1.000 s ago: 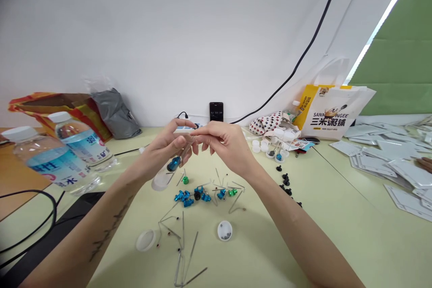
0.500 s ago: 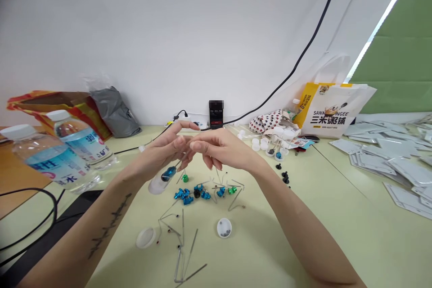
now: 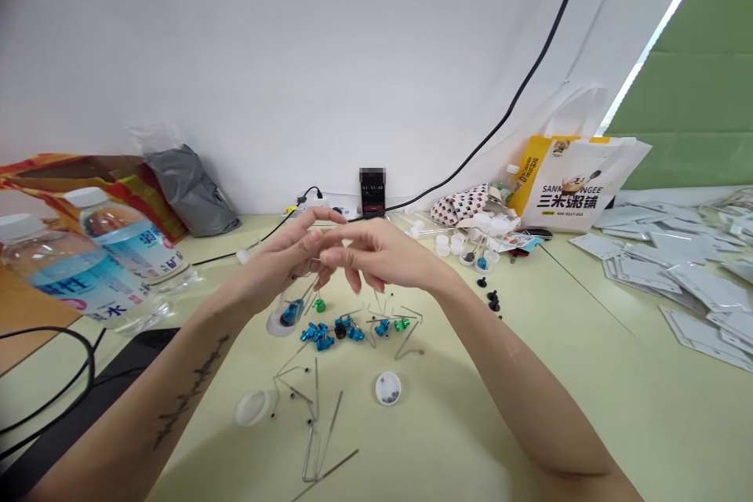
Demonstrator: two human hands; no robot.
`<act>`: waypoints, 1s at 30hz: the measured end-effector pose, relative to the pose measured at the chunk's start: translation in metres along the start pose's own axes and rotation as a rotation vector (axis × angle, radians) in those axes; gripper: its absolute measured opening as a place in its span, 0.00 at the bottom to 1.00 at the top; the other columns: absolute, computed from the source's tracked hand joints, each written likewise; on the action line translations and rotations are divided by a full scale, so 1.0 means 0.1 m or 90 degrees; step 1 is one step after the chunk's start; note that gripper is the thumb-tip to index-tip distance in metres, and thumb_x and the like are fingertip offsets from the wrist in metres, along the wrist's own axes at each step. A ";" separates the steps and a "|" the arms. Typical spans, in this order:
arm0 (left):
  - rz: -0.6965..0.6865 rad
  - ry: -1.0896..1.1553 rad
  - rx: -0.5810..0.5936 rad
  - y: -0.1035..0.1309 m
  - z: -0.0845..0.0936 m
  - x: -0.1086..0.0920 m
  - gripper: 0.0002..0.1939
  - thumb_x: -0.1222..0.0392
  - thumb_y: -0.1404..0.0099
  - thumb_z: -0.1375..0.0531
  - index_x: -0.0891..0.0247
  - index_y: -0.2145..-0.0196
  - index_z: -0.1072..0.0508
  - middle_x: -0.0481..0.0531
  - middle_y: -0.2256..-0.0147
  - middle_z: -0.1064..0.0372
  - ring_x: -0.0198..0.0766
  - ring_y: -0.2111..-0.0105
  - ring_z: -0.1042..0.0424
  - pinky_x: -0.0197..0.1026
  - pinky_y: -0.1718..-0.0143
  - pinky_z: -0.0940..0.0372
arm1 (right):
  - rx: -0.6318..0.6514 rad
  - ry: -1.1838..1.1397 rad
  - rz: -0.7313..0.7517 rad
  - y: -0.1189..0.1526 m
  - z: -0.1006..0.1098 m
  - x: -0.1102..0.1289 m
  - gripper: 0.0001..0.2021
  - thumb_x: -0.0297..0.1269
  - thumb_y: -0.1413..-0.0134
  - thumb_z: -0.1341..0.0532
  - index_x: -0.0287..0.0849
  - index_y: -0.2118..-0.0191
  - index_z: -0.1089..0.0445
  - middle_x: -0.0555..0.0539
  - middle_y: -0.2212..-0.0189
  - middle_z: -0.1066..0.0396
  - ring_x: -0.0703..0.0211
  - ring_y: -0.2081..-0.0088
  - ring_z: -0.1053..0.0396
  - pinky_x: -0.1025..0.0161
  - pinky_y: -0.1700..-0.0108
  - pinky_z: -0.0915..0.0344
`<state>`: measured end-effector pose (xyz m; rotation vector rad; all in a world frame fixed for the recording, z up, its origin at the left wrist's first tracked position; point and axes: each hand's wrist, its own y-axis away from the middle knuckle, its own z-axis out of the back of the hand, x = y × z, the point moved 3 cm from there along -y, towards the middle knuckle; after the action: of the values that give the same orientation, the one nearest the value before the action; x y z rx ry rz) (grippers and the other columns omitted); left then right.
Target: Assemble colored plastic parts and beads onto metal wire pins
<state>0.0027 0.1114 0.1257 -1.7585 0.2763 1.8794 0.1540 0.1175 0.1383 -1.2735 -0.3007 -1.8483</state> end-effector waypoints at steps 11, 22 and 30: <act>-0.048 0.146 -0.256 -0.01 0.40 -0.07 0.14 0.69 0.40 0.40 0.68 0.55 0.36 0.54 0.66 0.30 0.33 0.69 0.32 0.38 0.61 0.38 | -0.251 0.296 -0.128 0.19 0.39 -0.04 0.14 0.46 0.42 0.45 0.43 0.55 0.32 0.52 0.77 0.30 0.68 0.80 0.36 0.70 0.79 0.42; -0.123 0.142 -0.260 -0.03 0.33 -0.02 0.08 0.62 0.39 0.40 0.67 0.62 0.31 0.57 0.62 0.28 0.38 0.62 0.29 0.41 0.54 0.38 | -0.237 0.712 -0.366 -0.02 0.49 -1.19 0.14 0.35 0.43 0.42 0.39 0.51 0.35 0.40 0.55 0.33 0.52 0.56 0.32 0.58 0.56 0.37; 0.038 0.149 -0.157 -0.06 0.17 0.15 0.09 0.54 0.36 0.44 0.61 0.64 0.37 0.47 0.72 0.36 0.32 0.75 0.34 0.37 0.71 0.38 | -0.216 0.757 -0.455 -0.04 0.27 -1.71 0.16 0.40 0.40 0.44 0.38 0.50 0.38 0.44 0.53 0.35 0.56 0.56 0.33 0.54 0.56 0.33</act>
<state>-0.0088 0.1288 0.1147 -2.1637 0.1911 1.8108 0.1896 0.2228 0.0050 -0.0265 0.2678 -3.0002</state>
